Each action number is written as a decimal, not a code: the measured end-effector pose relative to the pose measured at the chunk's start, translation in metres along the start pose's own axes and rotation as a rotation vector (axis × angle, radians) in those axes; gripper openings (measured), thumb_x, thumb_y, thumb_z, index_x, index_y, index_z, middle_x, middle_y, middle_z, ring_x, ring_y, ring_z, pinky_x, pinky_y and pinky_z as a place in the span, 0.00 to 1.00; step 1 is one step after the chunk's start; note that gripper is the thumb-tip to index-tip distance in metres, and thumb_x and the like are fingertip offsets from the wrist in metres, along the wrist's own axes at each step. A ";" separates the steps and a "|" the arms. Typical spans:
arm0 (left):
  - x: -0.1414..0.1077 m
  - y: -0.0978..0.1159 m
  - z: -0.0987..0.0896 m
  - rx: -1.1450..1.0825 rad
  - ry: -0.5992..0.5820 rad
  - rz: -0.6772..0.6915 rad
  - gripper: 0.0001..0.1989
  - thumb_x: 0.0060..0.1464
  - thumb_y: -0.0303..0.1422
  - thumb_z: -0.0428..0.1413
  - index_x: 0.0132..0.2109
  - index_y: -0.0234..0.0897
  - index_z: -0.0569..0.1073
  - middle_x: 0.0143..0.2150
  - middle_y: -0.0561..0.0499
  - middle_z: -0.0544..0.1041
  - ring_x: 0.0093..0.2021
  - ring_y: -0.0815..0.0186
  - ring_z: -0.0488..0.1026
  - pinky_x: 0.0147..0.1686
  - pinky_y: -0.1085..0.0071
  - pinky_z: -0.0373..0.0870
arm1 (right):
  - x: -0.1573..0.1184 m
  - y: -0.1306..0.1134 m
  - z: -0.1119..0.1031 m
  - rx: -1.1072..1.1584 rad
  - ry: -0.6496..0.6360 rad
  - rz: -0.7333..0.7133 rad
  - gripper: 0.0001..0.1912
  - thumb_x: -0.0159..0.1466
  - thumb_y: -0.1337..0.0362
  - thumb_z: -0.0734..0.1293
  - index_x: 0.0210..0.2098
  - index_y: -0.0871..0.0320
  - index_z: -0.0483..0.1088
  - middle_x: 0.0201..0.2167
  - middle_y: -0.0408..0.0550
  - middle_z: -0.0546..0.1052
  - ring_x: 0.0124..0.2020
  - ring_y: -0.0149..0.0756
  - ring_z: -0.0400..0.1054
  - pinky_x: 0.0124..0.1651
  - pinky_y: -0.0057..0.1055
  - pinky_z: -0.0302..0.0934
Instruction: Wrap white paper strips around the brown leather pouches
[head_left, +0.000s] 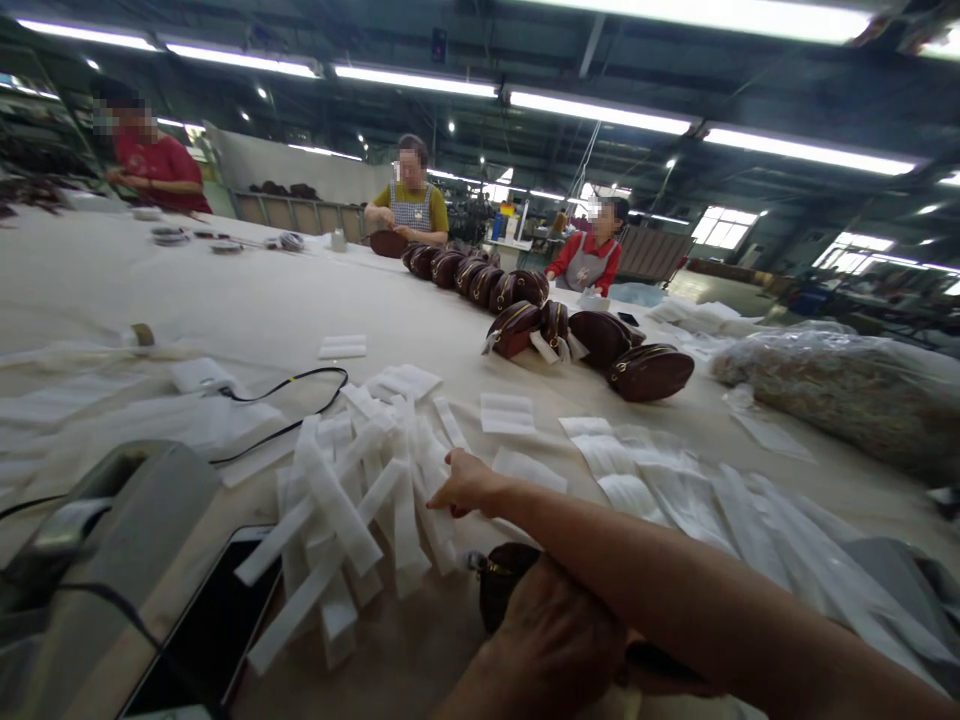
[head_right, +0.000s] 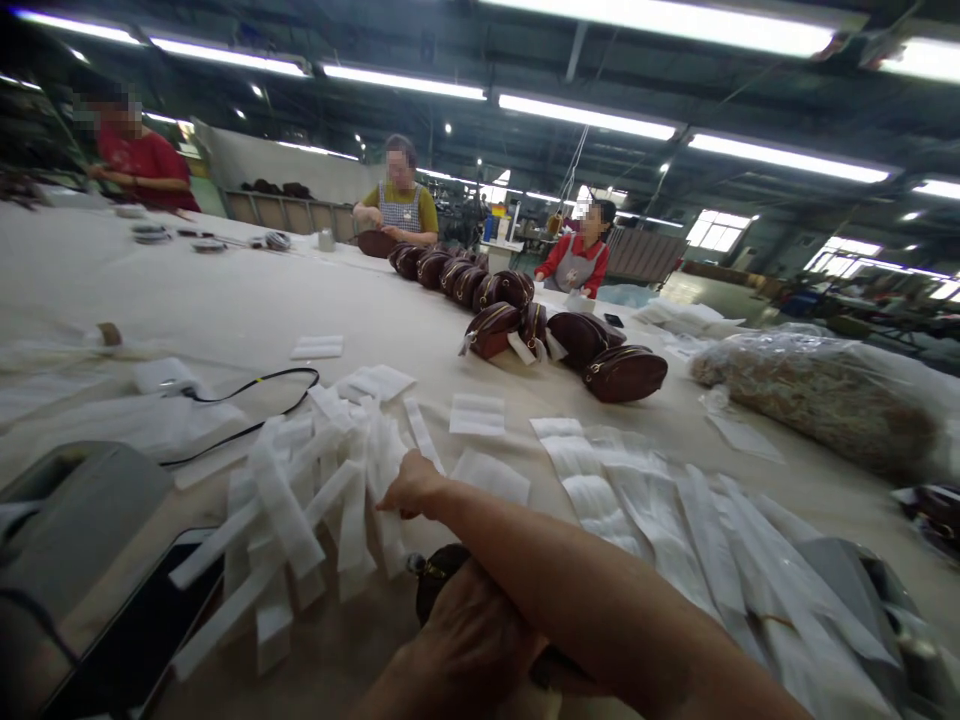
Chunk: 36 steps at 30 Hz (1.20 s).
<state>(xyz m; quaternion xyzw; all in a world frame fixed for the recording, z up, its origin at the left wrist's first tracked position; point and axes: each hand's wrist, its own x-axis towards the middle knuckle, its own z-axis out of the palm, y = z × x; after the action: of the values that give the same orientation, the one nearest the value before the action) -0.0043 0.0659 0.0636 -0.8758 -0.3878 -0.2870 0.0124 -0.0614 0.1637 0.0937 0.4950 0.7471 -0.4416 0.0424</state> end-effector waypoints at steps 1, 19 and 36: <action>-0.001 0.000 0.000 0.004 0.009 0.004 0.15 0.59 0.32 0.52 0.53 0.35 0.68 0.51 0.43 0.75 0.50 0.58 0.71 0.45 0.63 0.69 | -0.003 0.001 -0.005 0.011 0.003 -0.003 0.20 0.54 0.73 0.69 0.46 0.68 0.68 0.16 0.35 0.64 0.15 0.27 0.62 0.20 0.25 0.63; -0.010 0.000 -0.012 0.202 0.315 0.083 0.05 0.61 0.30 0.49 0.40 0.33 0.68 0.46 0.41 0.73 0.47 0.58 0.69 0.48 0.61 0.64 | -0.223 0.172 -0.083 -0.169 0.626 -0.536 0.14 0.66 0.62 0.61 0.48 0.55 0.73 0.36 0.48 0.76 0.37 0.31 0.71 0.39 0.25 0.65; -0.009 0.003 -0.013 0.318 0.390 0.204 0.13 0.57 0.26 0.55 0.50 0.28 0.68 0.47 0.38 0.75 0.48 0.55 0.71 0.46 0.60 0.65 | -0.224 0.191 -0.074 -0.594 0.672 -0.667 0.16 0.66 0.72 0.60 0.50 0.55 0.72 0.32 0.48 0.74 0.33 0.33 0.68 0.37 0.28 0.63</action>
<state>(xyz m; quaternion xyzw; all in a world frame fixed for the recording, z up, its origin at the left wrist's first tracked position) -0.0131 0.0548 0.0702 -0.8256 -0.3282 -0.3828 0.2532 0.2278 0.0813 0.1328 0.3121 0.9280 -0.0194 -0.2025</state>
